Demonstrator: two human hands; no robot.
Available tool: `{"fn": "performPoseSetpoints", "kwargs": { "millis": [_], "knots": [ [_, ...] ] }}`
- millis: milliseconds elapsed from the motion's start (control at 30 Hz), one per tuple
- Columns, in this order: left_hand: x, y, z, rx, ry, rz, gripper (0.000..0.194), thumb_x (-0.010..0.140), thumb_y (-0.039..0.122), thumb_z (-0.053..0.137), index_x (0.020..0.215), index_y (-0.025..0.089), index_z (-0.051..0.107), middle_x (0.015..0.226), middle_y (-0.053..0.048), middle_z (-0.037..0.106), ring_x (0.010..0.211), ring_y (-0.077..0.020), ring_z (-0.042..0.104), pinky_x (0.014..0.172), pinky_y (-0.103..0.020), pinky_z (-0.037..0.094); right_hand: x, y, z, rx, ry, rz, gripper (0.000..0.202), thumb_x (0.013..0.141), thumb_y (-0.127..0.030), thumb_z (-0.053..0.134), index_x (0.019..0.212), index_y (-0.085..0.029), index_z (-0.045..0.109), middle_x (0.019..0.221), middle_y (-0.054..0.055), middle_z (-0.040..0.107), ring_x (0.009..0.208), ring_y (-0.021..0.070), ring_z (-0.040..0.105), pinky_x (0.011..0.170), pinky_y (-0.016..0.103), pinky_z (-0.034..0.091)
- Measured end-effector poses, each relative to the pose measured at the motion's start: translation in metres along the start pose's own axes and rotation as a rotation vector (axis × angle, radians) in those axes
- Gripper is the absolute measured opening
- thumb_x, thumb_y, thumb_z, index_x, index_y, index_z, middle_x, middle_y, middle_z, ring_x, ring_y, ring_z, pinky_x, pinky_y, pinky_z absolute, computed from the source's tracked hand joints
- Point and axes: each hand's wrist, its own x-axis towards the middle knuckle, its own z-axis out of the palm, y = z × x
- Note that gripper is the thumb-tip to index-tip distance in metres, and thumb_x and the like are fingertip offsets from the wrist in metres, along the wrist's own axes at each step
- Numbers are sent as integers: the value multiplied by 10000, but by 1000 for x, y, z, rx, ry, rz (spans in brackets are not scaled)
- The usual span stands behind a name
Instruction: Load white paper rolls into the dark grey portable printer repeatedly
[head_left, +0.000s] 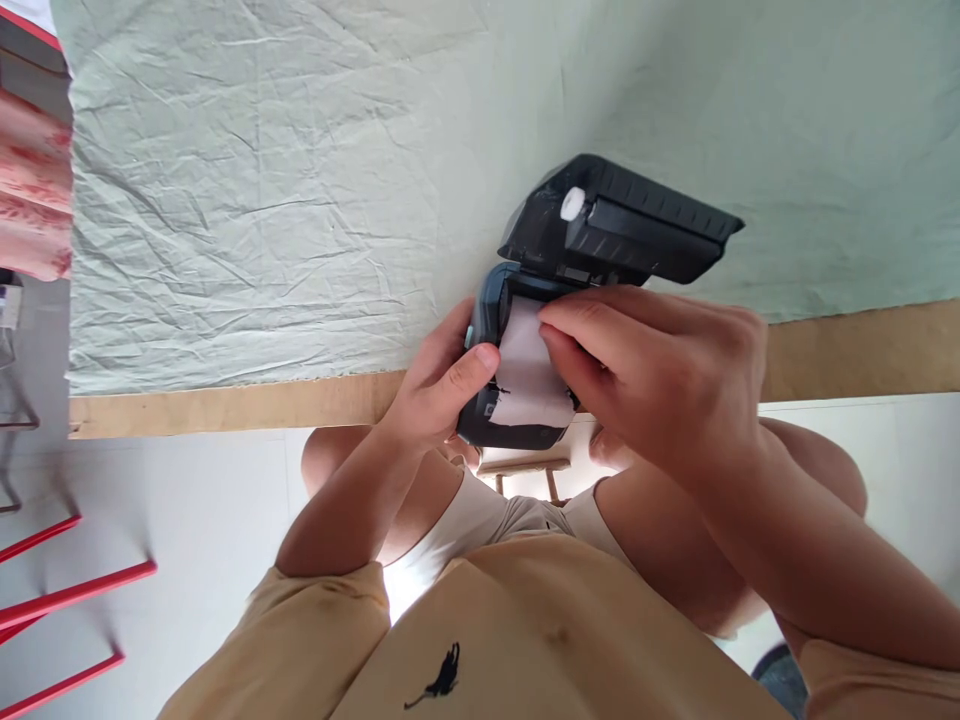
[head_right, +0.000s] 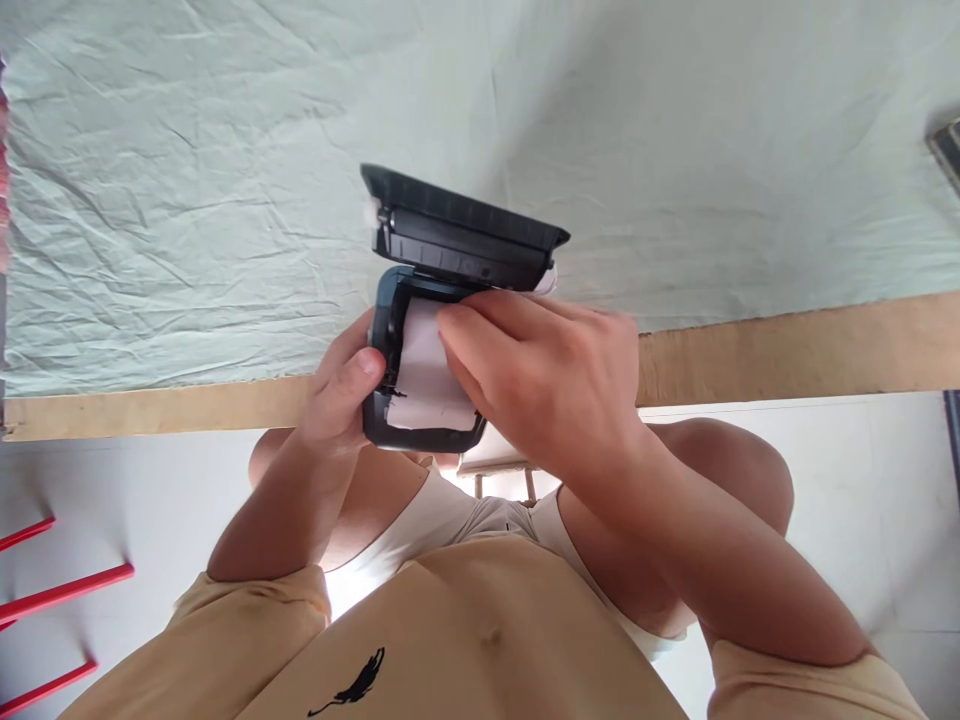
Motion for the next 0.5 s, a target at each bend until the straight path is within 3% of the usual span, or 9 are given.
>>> {"fn": "performPoseSetpoints", "kwargs": {
  "millis": [167,267,400,467,500],
  "knots": [
    [-1,-1,-2,59,24,0,784,1085,1031,678,1241,281,842,1016,-92,784,906,-316,760,783,-474,654,1,-3,-7,32,-174,36,213,1126,-124,702,970,-264,739,920,-33,870,611,112,549,572,347,270],
    [-1,-1,-2,57,41,-2,812,1087,1032,675,1323,278,866,1090,-108,831,958,-337,797,823,-482,667,4,-5,-6,101,-168,66,150,1093,-145,702,1067,-279,763,828,-39,796,618,126,570,573,339,277],
    [0,6,1,37,74,-5,728,1115,932,758,1421,283,879,1315,-121,934,1209,-390,904,968,-477,747,3,-1,-19,300,-154,140,252,1011,-179,757,1191,-336,840,656,-102,612,566,140,575,584,312,468],
    [1,11,4,12,96,-54,612,1138,831,824,1411,286,882,1408,-118,946,1400,-417,902,1083,-487,772,0,15,-27,565,-42,300,273,953,-286,921,1206,-386,903,774,-85,711,602,157,642,589,344,569],
    [1,13,5,-10,106,-82,584,1132,810,852,1395,290,881,1435,-117,947,1474,-431,888,1114,-500,783,-2,28,-30,704,38,440,339,898,-370,1044,1220,-398,942,993,-33,836,739,202,762,586,372,604]
  ]
}}
